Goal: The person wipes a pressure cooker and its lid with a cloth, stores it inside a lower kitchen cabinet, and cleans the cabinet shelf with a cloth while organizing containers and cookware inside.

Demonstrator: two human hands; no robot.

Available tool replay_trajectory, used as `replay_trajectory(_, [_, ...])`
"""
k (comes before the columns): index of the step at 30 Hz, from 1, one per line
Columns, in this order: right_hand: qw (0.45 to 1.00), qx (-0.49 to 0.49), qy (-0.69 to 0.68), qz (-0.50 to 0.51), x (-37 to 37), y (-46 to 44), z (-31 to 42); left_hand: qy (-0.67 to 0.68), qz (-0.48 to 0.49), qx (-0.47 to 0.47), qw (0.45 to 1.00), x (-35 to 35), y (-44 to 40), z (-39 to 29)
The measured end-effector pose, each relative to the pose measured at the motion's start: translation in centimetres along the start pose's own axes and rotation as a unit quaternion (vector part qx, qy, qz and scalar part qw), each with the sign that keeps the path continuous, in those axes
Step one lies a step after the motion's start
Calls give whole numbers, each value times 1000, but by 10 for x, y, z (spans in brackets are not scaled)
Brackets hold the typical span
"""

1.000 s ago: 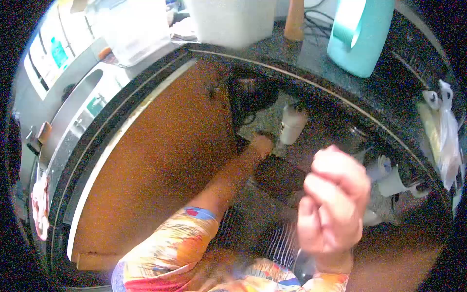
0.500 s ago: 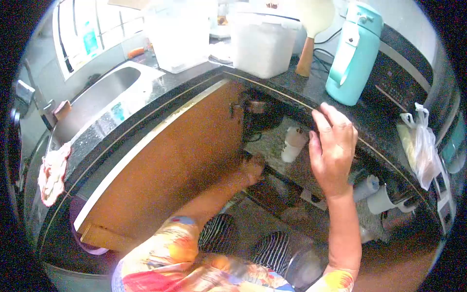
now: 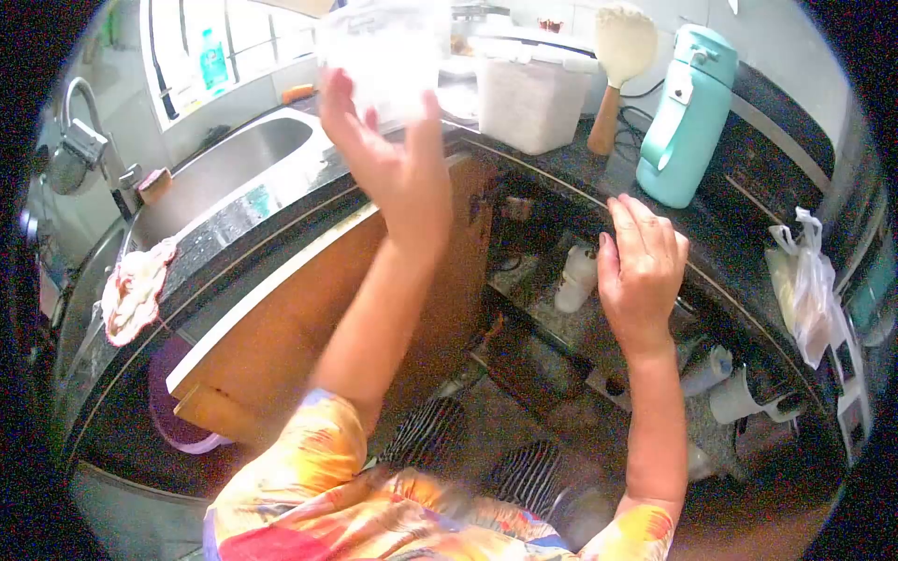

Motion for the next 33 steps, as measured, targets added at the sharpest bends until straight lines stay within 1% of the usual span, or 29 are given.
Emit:
replay_trajectory(2, [1000,3,-1,4,-2,-2,1,100,-25,-50,993,18,-39,40])
replay_trajectory(3, [1000,4,-2,10,-2,-1,1,8,-45,-104,994,26,-51,63])
replay_trajectory(4, [1000,2,1,9,-2,0,0,-83,-64,-155,982,33,-61,80])
replay_trajectory(7, [1000,-9,3,4,-2,3,0,-241,-30,-288,926,37,-83,92])
replay_trajectory(10, [1000,-9,-2,7,0,5,-1,-384,13,-303,872,26,-91,80])
replay_trajectory(12, [1000,-5,-6,4,-1,7,-1,-430,59,-296,851,21,-99,80])
replay_trajectory(14, [1000,-12,-10,2,0,8,-3,-429,121,-281,850,11,-107,88])
replay_trajectory(17, [1000,-13,-14,-1,0,9,-7,-384,214,-261,859,-1,-116,105])
replay_trajectory(21, [1000,-14,-14,-8,1,11,-6,-352,272,-259,857,-7,-121,116])
replay_trajectory(23, [1000,-14,-13,-12,0,8,-6,-344,283,-262,856,-8,-121,119])
replay_trajectory(24, [1000,-15,-12,-13,0,8,-6,-319,280,-264,866,-7,-120,121])
replay_trajectory(26, [1000,-14,-10,-18,0,7,-6,-297,237,-273,884,-10,-124,153])
replay_trajectory(28, [1000,-15,-9,-19,0,8,-5,-299,210,-264,893,-9,-122,155])
replay_trajectory(33, [1000,-7,-6,-18,0,7,-3,-287,196,-279,895,-10,-121,144])
Point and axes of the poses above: each hand's wrist, its own y-axis away from the middle knuckle, its own x-axis out of the palm, z = x × y, the point moved 2 cm from there along -y, towards the middle knuckle, and after that the axes turned 7 degrees about -x, right-handed, at the moved point
